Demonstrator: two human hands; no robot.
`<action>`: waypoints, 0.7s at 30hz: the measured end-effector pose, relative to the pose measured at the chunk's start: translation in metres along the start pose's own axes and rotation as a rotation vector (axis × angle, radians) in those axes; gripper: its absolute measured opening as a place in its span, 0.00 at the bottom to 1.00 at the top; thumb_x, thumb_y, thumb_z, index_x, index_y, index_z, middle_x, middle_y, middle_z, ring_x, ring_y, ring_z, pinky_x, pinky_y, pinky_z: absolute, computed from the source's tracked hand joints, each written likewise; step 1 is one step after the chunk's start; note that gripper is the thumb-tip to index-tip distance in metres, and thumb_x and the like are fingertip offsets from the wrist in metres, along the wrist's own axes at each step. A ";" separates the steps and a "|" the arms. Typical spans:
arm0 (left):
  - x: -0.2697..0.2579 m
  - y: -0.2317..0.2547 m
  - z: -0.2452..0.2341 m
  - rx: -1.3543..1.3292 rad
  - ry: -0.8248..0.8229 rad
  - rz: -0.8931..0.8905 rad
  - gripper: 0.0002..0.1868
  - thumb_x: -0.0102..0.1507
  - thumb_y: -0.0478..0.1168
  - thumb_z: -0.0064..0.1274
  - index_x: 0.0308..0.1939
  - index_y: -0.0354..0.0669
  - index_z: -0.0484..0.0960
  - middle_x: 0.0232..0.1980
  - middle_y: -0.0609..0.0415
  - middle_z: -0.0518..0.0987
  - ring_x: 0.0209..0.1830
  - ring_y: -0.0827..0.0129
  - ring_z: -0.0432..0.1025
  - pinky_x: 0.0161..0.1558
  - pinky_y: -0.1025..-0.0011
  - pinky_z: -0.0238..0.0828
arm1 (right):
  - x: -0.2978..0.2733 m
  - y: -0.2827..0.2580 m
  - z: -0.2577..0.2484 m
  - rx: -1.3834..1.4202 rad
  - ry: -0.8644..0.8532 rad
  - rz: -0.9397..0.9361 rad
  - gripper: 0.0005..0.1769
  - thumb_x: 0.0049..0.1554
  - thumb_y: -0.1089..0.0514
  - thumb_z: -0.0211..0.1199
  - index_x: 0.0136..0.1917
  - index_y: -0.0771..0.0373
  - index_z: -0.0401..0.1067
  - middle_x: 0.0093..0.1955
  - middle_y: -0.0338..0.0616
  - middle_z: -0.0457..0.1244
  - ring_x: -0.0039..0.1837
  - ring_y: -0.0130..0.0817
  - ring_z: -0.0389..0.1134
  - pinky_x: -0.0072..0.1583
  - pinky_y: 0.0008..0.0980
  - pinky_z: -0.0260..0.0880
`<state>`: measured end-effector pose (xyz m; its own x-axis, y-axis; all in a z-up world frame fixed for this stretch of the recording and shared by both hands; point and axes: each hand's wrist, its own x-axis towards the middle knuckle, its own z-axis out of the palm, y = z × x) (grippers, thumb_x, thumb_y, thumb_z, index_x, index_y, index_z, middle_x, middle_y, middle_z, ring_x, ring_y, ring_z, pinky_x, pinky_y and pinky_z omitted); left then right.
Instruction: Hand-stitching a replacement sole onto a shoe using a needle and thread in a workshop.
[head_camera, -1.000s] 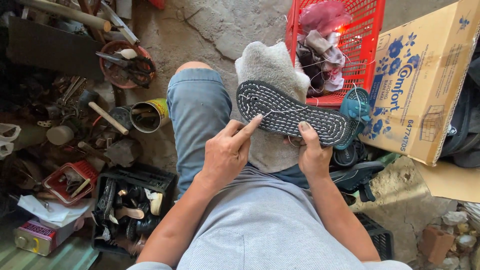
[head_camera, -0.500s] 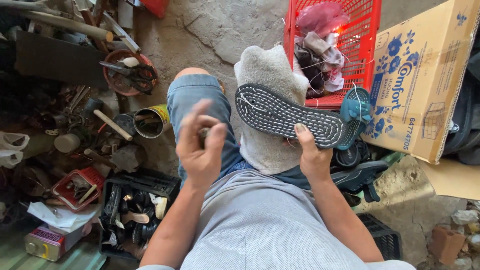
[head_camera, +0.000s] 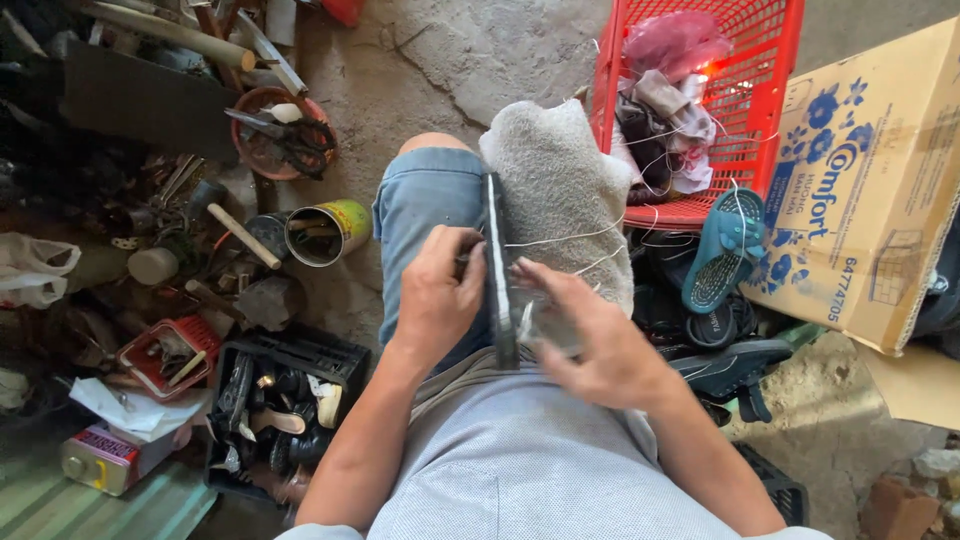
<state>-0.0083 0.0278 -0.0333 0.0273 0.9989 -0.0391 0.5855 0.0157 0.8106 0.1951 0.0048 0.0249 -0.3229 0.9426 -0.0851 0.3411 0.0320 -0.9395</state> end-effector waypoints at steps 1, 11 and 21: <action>0.002 0.001 -0.005 -0.078 -0.035 -0.039 0.03 0.67 0.34 0.52 0.45 0.44 0.79 0.36 0.52 0.76 0.38 0.53 0.79 0.31 0.66 0.79 | -0.005 0.004 -0.007 0.148 -0.120 0.140 0.41 0.51 0.67 0.57 0.79 0.59 0.58 0.68 0.54 0.66 0.69 0.54 0.68 0.61 0.50 0.73; 0.001 0.007 -0.012 0.085 -0.117 -0.042 0.04 0.69 0.37 0.51 0.39 0.45 0.78 0.28 0.52 0.75 0.28 0.57 0.77 0.25 0.62 0.75 | 0.021 0.054 0.016 -0.674 0.200 -0.086 0.12 0.63 0.42 0.61 0.53 0.46 0.78 0.41 0.32 0.72 0.41 0.33 0.74 0.43 0.31 0.74; -0.003 0.007 -0.004 0.105 -0.072 -0.119 0.09 0.67 0.44 0.54 0.33 0.48 0.77 0.20 0.50 0.74 0.23 0.51 0.75 0.24 0.59 0.70 | 0.003 0.028 -0.019 -0.514 0.272 -0.142 0.20 0.61 0.43 0.61 0.59 0.56 0.71 0.56 0.45 0.63 0.61 0.46 0.66 0.59 0.40 0.69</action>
<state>-0.0071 0.0248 -0.0253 0.0089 0.9844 -0.1758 0.6695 0.1247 0.7323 0.2206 0.0147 0.0047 -0.1819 0.9663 0.1819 0.7162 0.2569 -0.6488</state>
